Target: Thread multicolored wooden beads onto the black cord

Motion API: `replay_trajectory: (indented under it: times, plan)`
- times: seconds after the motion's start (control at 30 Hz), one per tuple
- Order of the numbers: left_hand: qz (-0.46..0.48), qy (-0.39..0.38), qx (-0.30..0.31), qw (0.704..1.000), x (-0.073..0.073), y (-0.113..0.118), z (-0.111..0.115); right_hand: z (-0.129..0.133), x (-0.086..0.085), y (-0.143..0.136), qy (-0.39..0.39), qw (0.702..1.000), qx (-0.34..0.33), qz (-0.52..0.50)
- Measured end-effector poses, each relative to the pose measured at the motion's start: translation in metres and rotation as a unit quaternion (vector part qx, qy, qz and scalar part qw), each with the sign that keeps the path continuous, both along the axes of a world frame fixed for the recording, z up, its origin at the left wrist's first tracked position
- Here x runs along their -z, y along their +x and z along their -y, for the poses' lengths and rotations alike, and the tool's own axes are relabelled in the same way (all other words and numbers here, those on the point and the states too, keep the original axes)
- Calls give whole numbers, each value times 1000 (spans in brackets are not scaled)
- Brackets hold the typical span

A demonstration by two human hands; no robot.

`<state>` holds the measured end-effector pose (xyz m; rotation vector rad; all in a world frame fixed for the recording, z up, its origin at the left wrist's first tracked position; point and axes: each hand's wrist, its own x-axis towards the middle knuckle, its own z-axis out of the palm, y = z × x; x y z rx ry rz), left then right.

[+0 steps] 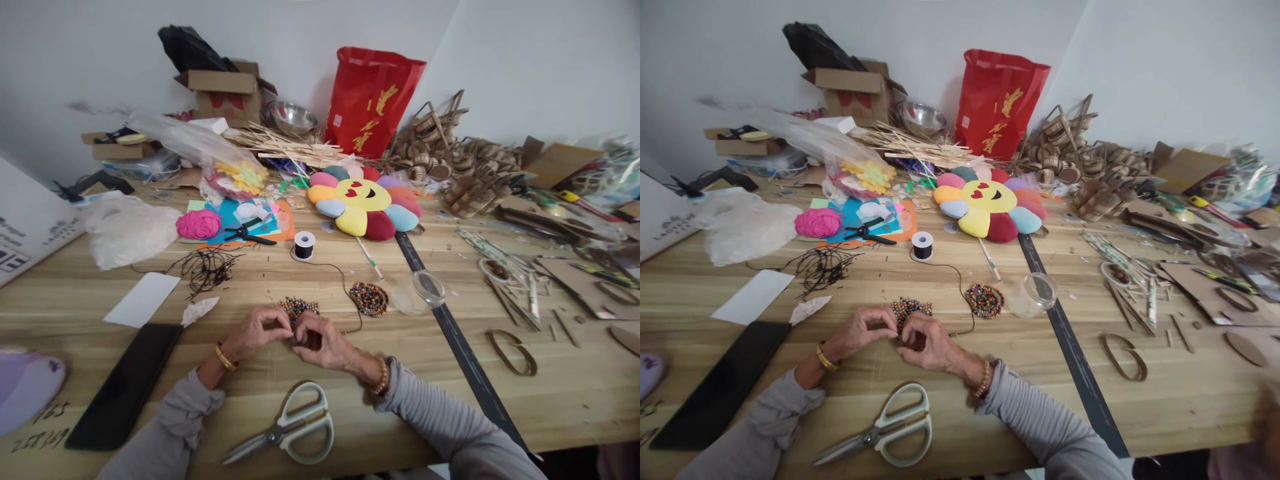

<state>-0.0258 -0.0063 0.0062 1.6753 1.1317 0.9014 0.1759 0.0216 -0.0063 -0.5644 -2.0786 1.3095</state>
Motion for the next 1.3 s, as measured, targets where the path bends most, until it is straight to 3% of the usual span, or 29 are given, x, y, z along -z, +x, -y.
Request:
replay_trajectory:
  times: [0.23,0.53,0.63,0.93,1.03,1.2,1.3]
  plan:
    - [-14,-4,14,1000,-5,3,1,3,5,0,-113,993,20,7]
    - [-91,40,-34,994,-5,-10,-3,-2,0,0,-29,998,58,1]
    - [-128,67,-19,989,-3,-16,-5,-3,4,0,-31,997,68,-5]
    - [-234,146,51,960,4,-16,-7,0,13,-6,-182,978,80,-63]
    - [-264,160,64,949,7,-15,-7,-1,11,-5,-155,983,87,-50]
    - [-280,169,64,943,8,-13,-6,-3,5,-3,-45,994,97,-24]
    - [-257,158,54,952,8,-12,-6,-3,7,-4,-69,993,87,-27]
